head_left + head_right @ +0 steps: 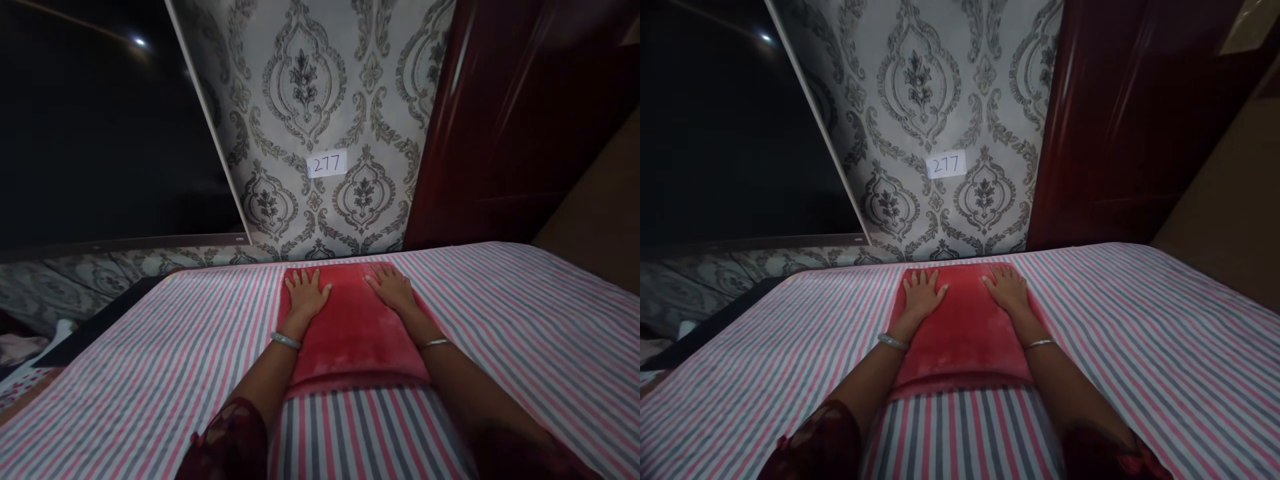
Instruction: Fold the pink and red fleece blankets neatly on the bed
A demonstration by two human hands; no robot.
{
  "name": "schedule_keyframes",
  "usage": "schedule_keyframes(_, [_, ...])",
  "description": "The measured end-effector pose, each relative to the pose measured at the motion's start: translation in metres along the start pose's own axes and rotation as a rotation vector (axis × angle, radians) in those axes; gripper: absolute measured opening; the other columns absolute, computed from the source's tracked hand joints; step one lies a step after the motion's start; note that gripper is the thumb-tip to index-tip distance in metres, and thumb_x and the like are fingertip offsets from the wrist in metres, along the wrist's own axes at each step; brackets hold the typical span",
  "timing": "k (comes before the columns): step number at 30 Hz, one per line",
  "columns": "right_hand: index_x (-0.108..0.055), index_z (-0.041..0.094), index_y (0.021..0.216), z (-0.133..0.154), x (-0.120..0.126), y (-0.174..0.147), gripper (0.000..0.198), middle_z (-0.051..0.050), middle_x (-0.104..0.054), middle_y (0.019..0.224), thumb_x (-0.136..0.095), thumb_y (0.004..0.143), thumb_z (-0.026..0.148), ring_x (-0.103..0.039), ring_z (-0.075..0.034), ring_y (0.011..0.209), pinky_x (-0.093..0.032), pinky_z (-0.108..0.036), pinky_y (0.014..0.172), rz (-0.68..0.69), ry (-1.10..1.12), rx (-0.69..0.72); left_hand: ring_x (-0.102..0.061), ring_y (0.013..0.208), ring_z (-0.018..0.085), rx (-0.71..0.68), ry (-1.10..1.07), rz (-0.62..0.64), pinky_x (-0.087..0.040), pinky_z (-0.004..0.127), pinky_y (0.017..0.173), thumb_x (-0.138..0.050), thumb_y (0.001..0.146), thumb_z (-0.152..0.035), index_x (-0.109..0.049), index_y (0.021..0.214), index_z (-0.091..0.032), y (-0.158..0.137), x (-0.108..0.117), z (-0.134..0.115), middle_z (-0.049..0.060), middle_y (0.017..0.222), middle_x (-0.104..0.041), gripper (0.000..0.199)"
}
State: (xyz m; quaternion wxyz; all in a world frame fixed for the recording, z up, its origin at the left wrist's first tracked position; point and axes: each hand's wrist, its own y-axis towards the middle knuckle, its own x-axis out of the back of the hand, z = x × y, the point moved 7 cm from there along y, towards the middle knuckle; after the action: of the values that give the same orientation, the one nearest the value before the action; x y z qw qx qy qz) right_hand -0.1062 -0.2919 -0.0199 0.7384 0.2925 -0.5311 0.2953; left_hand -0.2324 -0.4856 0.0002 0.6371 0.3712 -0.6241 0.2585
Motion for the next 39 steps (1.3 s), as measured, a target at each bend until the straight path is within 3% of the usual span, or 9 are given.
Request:
schedule_keyframes(5, [-0.032,0.024,0.161,0.003,0.009,-0.005,0.062,-0.007,-0.028,0.167,-0.027,0.105,0.051,-0.021,-0.029,0.154,-0.026,-0.055,0.12,0.048,-0.014,-0.006,-0.021,0.153,0.044,-0.006,-0.007,0.02,-0.012,0.066,0.121,-0.032,0.098,-0.061,-0.036,0.159,-0.019,-0.001,0.005,0.001,0.02,0.164,-0.033,0.074])
schedule_keyframes(8, [-0.031,0.024,0.161,0.009,0.022,-0.008,0.061,-0.009,-0.027,0.168,-0.026,0.105,0.047,-0.021,-0.031,0.154,-0.025,-0.059,0.119,0.09,-0.03,-0.009,-0.018,0.154,0.042,0.012,-0.056,0.096,-0.012,0.063,0.122,-0.031,0.097,-0.063,-0.032,0.16,-0.022,0.0,0.015,0.002,0.018,0.166,-0.029,0.076])
schedule_keyframes(12, [-0.032,0.029,0.161,0.038,0.039,-0.013,0.058,-0.008,-0.026,0.168,-0.023,0.106,0.044,-0.021,-0.034,0.154,-0.025,-0.063,0.117,0.037,-0.042,0.093,-0.016,0.155,0.042,0.004,-0.097,0.127,-0.011,0.063,0.123,-0.035,0.097,-0.058,-0.033,0.16,-0.022,-0.004,0.034,-0.009,0.016,0.168,-0.024,0.072])
schedule_keyframes(14, [-0.032,0.032,0.161,0.058,0.034,-0.02,0.057,-0.006,-0.024,0.169,-0.024,0.105,0.042,-0.02,-0.033,0.154,-0.023,-0.063,0.118,0.033,-0.049,0.19,-0.014,0.156,0.041,-0.071,-0.087,0.1,-0.009,0.065,0.123,-0.035,0.097,-0.055,-0.037,0.158,-0.025,-0.012,0.038,-0.022,0.013,0.169,-0.024,0.068])
schedule_keyframes(17, [-0.036,0.032,0.159,0.073,0.014,-0.033,0.056,-0.005,-0.028,0.167,-0.03,0.104,0.041,-0.022,-0.032,0.153,-0.021,-0.061,0.119,0.038,-0.089,0.246,-0.015,0.156,0.041,-0.123,-0.081,0.097,-0.007,0.066,0.123,-0.035,0.097,-0.055,-0.038,0.158,-0.028,-0.026,0.025,-0.032,0.009,0.169,-0.026,0.066])
schedule_keyframes(24, [-0.042,0.033,0.156,0.067,-0.006,-0.044,0.054,-0.004,-0.035,0.164,-0.034,0.103,0.042,-0.026,-0.031,0.152,-0.021,-0.058,0.12,-0.051,-0.102,0.24,-0.017,0.154,0.044,-0.119,-0.071,0.044,-0.008,0.07,0.121,-0.038,0.096,-0.055,-0.041,0.156,-0.03,-0.031,-0.006,-0.031,0.008,0.168,-0.029,0.065])
schedule_keyframes(34, [-0.037,0.032,0.159,0.065,-0.006,-0.039,0.057,-0.005,-0.029,0.167,-0.034,0.103,0.045,-0.024,-0.03,0.153,-0.023,-0.058,0.12,0.032,-0.106,0.268,-0.015,0.155,0.043,-0.121,-0.12,0.053,-0.005,0.069,0.122,-0.036,0.096,-0.057,-0.038,0.158,-0.03,-0.032,-0.004,-0.03,0.008,0.168,-0.027,0.067])
schedule_keyframes(39, [-0.039,0.031,0.157,0.029,-0.001,-0.049,0.059,-0.007,-0.031,0.166,-0.036,0.102,0.051,-0.028,-0.032,0.152,-0.023,-0.061,0.119,0.099,-0.175,0.256,-0.011,0.156,0.043,-0.116,-0.157,0.091,-0.003,0.069,0.121,-0.033,0.096,-0.06,-0.036,0.158,-0.029,-0.033,-0.005,-0.026,0.009,0.169,-0.023,0.07])
